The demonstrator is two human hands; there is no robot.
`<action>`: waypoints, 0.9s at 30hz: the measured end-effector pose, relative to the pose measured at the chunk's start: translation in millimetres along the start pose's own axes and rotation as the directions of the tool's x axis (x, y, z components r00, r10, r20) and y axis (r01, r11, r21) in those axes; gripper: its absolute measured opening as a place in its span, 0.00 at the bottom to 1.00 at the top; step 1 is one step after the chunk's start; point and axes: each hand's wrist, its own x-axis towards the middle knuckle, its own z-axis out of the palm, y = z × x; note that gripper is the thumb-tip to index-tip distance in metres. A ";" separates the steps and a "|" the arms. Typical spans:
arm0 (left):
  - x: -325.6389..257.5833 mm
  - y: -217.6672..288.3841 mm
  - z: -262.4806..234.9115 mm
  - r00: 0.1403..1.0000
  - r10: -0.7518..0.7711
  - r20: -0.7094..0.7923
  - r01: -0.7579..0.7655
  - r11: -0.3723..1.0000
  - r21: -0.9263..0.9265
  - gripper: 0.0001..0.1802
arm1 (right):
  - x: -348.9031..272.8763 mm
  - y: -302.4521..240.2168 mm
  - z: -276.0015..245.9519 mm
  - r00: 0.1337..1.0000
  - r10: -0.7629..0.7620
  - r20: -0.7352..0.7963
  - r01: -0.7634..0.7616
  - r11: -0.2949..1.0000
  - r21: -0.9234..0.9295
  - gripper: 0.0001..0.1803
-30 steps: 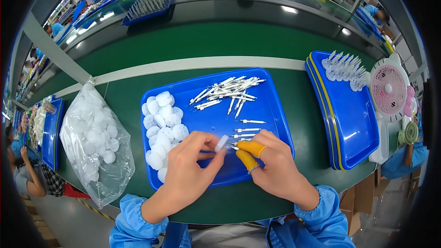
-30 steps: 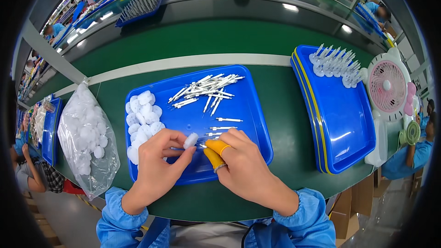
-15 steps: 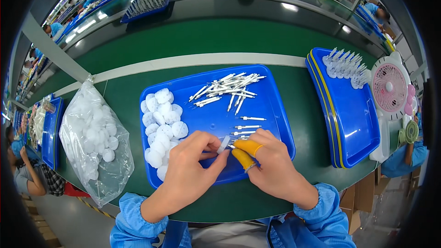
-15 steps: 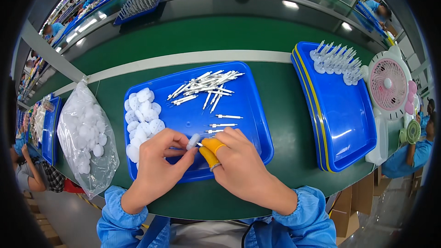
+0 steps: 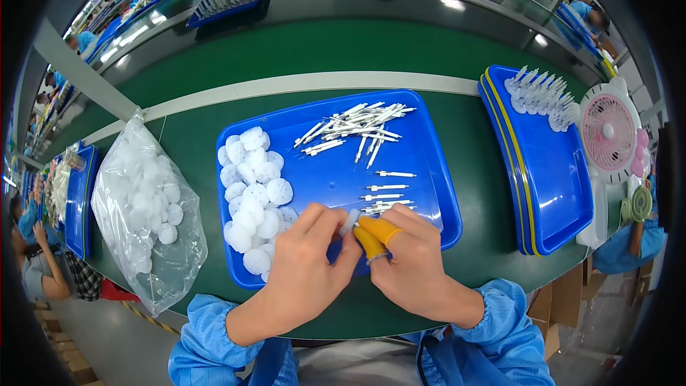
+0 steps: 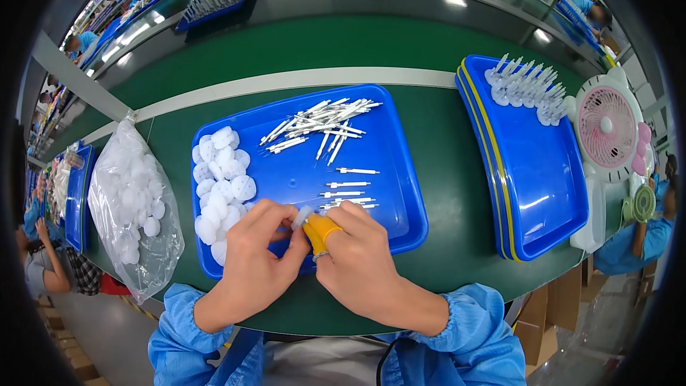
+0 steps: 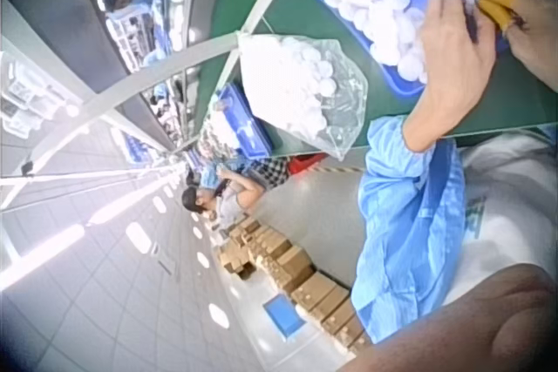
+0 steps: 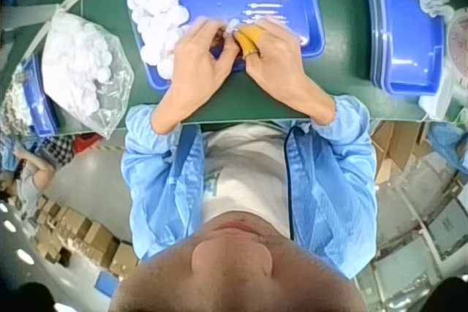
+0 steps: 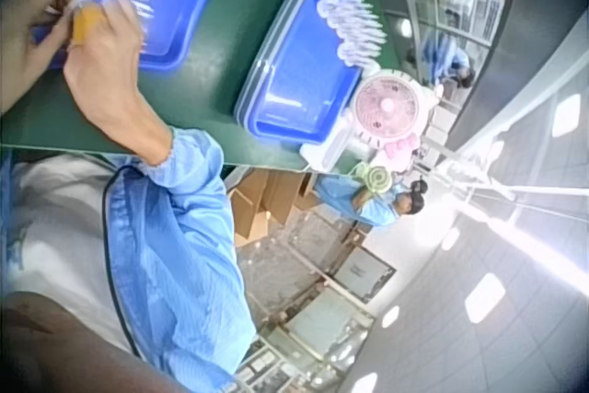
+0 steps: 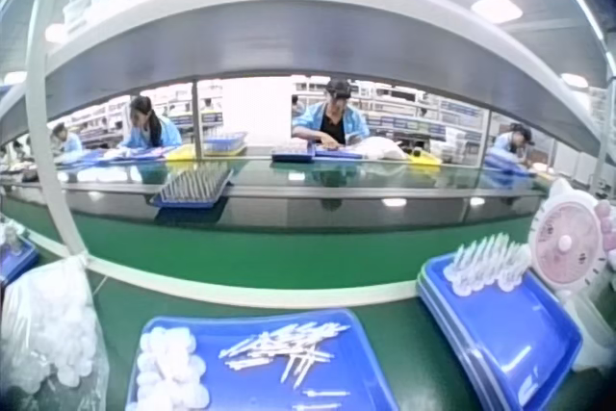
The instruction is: The person assembles small white plastic components by inserting metal rods into them. They pick up a white plastic piece and a metal rod from a blue tray, insert the rod into the plastic piece, and place the finished assembly into a stack of blue trays. The process is repeated continuously throughout the clip.
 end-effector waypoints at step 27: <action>12.4 -3.4 -15.9 0.999 -0.045 0.014 0.047 0.990 -0.130 0.08 | 17.1 -2.9 -37.9 0.965 0.007 0.263 -0.030 0.996 0.085 0.22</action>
